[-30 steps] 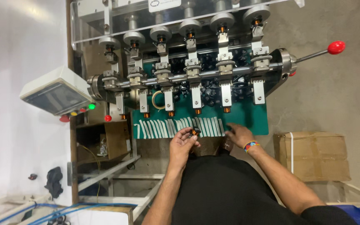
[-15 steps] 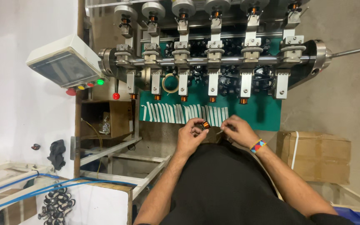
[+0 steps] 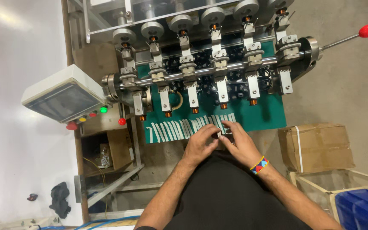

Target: The person picks up small black coil bobbins from a pile and from the machine bed and seats them onto the stations of a multi-spindle winding machine, occasionally trimming or adjusting parts with scissors and handling a roll of tape while arranging finished pieces on the green work surface.

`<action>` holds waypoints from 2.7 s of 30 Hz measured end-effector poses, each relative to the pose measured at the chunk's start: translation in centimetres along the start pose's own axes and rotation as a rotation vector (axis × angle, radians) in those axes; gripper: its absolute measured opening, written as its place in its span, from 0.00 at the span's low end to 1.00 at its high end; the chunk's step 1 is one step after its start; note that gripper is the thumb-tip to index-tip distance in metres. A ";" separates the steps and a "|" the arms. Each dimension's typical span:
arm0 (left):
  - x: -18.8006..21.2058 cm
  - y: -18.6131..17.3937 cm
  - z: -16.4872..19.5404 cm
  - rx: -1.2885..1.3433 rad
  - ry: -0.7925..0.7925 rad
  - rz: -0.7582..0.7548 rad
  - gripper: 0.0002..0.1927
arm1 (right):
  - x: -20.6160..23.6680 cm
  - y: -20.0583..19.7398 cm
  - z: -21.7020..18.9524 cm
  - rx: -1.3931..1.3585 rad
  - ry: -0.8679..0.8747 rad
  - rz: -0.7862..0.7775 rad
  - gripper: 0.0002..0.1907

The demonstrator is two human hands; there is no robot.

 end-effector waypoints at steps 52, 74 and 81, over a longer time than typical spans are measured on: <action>-3.7 9.2 -4.5 0.015 -0.455 -0.002 0.32 | 1.0 -5.2 4.9 0.499 -0.073 -0.194 0.11; -7.1 8.2 -5.6 -0.025 -0.584 0.290 0.12 | 0.4 -11.9 16.7 0.191 0.094 -0.026 0.17; -11.0 16.3 -12.8 0.814 -0.709 0.039 0.12 | -5.3 -7.6 15.1 -0.696 0.053 -0.308 0.22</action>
Point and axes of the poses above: each hand's wrist, its own x-axis away from the middle knuckle, its own y-axis out of the palm, z = x × y, the point moved 5 cm from there along -x, towards the middle knuckle, and after that the axes turned 13 degrees about -z, right-handed, at the moved point
